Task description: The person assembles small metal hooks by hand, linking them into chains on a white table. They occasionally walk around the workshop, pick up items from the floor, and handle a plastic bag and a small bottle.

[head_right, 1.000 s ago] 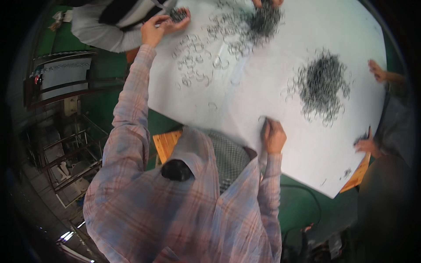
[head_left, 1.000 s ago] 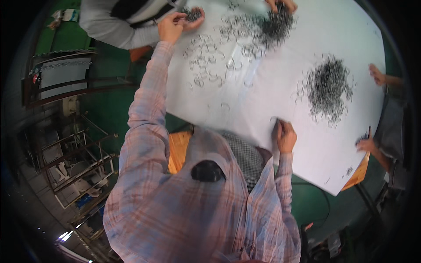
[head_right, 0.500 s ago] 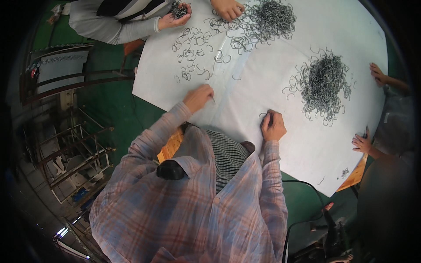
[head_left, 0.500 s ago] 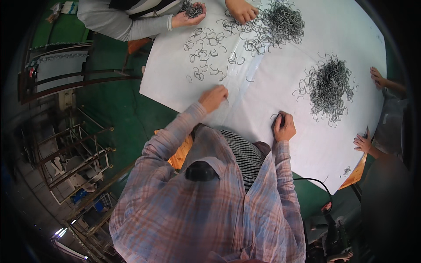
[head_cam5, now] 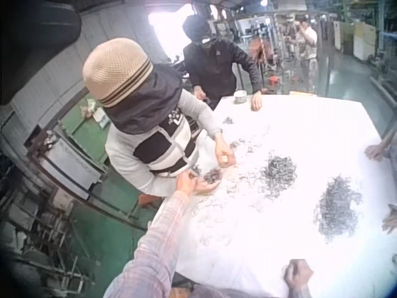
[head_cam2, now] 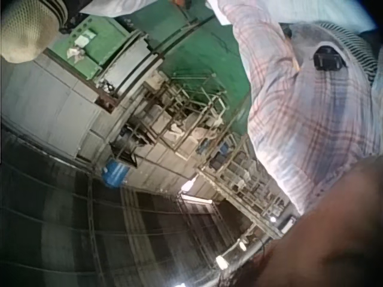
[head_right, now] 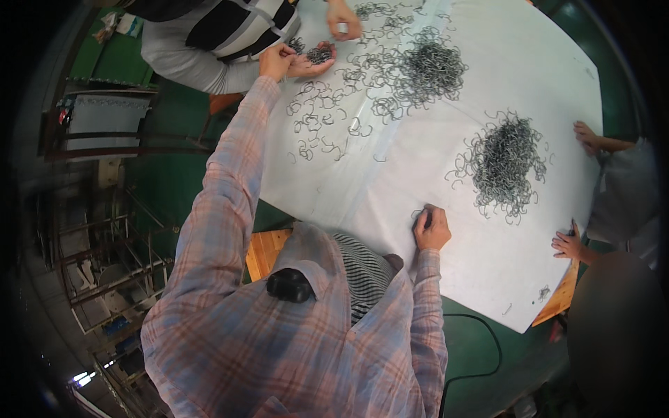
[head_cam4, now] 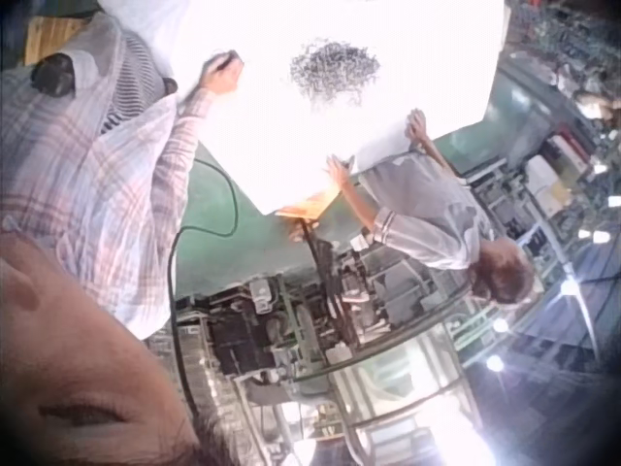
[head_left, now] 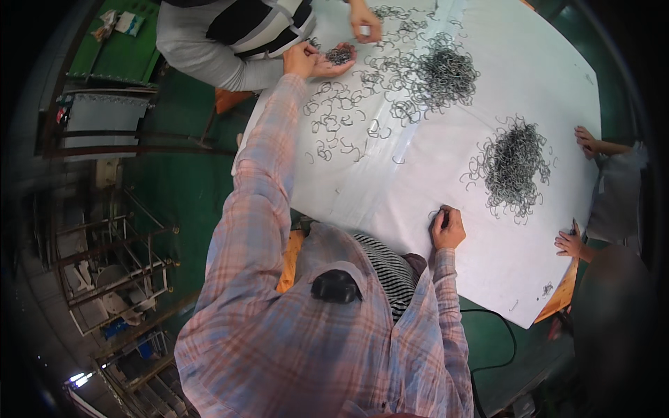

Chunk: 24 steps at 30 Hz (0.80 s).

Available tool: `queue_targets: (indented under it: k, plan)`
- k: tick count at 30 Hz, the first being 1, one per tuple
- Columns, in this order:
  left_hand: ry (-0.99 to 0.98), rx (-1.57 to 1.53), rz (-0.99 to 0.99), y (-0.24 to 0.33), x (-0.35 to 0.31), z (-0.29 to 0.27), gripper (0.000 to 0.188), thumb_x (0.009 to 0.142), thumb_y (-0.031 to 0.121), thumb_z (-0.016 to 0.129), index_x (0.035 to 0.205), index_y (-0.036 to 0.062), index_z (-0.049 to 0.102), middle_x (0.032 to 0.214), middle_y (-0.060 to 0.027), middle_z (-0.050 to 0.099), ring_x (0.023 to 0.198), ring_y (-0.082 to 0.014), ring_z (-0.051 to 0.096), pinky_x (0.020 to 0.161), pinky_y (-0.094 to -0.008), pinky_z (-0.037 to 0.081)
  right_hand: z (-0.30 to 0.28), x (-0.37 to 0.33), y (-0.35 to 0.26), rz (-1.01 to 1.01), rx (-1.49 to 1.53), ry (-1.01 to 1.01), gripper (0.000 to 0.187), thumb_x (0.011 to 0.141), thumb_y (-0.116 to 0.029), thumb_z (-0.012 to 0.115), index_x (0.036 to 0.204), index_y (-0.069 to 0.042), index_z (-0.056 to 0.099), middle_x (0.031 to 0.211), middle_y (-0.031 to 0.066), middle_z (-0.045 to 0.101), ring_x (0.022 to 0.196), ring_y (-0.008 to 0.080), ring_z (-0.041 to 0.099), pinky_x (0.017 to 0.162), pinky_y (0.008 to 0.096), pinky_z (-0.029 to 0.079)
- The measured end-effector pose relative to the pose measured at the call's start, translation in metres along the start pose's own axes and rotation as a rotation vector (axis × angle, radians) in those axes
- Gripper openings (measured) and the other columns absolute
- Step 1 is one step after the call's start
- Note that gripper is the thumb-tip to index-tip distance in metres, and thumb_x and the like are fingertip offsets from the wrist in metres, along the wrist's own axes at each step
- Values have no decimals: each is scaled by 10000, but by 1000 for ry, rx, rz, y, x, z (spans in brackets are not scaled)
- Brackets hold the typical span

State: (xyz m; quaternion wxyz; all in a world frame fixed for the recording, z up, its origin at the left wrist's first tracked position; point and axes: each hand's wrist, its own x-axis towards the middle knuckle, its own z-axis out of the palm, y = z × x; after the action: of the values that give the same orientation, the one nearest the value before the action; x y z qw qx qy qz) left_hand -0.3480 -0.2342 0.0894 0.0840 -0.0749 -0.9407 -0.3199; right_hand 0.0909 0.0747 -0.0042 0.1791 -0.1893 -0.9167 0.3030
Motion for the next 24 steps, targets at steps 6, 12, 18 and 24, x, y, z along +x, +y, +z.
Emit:
queue_targets:
  k: [6,12,18,24]
  plan:
    - [10,-2,32,33,-8,-1,106,716,33,694,820,43,709,747,-112,682,714,-226,665,700,-314,519,-2,0,0,4,-11,4,87,805,-141,584,883,-140,623,812,43,620,648,225,615,548,332,483]
    - [107,-360,290,17,-76,14,182,807,44,626,979,55,684,1013,-127,665,954,-243,644,820,-336,489,-2,1,-1,4,32,86,98,782,-134,591,875,-133,622,815,48,626,661,232,616,557,344,487]
    - [-232,70,134,-9,-262,-8,417,804,50,610,1217,101,577,1350,-163,464,1230,-340,434,1004,-405,391,-3,3,0,29,-48,46,60,783,-141,592,841,-132,605,776,37,602,651,229,606,548,344,481]
    - [-289,297,-179,-88,-353,-58,703,803,176,659,1427,117,341,1477,-247,234,1324,-445,247,1085,-508,265,2,4,-2,112,13,52,89,798,-142,589,872,-96,607,790,79,586,694,262,593,604,347,480]
